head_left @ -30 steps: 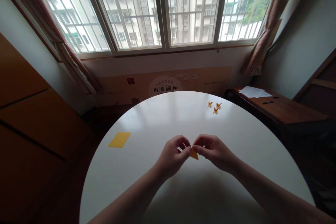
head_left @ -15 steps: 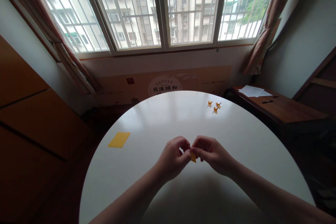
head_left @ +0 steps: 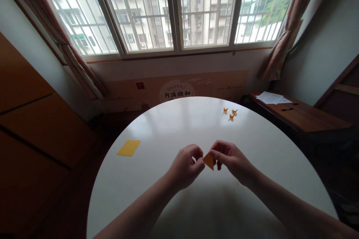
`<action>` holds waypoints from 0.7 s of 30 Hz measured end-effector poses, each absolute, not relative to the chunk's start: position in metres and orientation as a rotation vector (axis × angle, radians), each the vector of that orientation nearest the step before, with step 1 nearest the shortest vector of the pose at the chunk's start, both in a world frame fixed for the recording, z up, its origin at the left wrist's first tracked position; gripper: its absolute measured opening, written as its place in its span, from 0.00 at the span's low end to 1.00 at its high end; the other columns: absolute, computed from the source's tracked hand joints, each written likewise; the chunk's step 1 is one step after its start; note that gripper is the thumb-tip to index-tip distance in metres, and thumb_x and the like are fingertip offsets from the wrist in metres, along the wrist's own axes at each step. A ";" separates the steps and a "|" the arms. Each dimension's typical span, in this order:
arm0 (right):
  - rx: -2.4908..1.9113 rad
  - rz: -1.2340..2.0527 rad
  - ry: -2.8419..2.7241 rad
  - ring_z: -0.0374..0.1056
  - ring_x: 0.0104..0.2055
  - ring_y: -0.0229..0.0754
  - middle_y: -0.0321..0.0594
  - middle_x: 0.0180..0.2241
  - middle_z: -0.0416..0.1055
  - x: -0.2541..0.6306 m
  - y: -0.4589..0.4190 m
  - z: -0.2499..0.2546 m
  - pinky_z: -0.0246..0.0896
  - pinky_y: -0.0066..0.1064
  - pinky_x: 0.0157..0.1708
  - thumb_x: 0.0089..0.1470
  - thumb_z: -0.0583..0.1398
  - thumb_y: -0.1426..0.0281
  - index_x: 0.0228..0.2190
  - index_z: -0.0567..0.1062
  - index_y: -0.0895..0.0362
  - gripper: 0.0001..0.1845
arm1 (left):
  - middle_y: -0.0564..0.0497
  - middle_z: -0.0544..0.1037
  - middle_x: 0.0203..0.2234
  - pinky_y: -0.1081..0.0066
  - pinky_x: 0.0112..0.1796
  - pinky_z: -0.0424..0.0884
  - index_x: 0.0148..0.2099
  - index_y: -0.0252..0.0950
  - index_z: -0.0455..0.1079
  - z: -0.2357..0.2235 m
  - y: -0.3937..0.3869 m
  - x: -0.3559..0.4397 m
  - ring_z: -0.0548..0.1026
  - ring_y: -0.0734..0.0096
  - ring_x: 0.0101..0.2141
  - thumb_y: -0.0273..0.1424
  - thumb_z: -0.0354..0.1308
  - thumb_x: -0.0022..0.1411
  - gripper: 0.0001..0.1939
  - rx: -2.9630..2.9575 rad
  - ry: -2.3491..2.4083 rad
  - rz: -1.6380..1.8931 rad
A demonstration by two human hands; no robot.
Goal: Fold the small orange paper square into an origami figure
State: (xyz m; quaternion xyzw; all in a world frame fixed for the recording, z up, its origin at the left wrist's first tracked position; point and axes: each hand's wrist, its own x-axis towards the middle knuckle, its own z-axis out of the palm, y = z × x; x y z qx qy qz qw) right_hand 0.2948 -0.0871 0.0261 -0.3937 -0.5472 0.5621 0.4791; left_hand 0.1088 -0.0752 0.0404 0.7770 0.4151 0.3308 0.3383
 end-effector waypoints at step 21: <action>-0.972 1.403 -1.199 0.68 0.29 0.40 0.38 0.26 0.73 0.295 -0.086 0.025 0.63 0.28 0.23 0.51 0.67 0.55 0.28 0.72 0.57 0.18 | 0.51 0.72 0.22 0.73 0.23 0.68 0.35 0.30 0.72 0.029 -0.070 0.111 0.69 0.74 0.22 0.39 0.61 0.58 0.14 1.536 0.983 0.908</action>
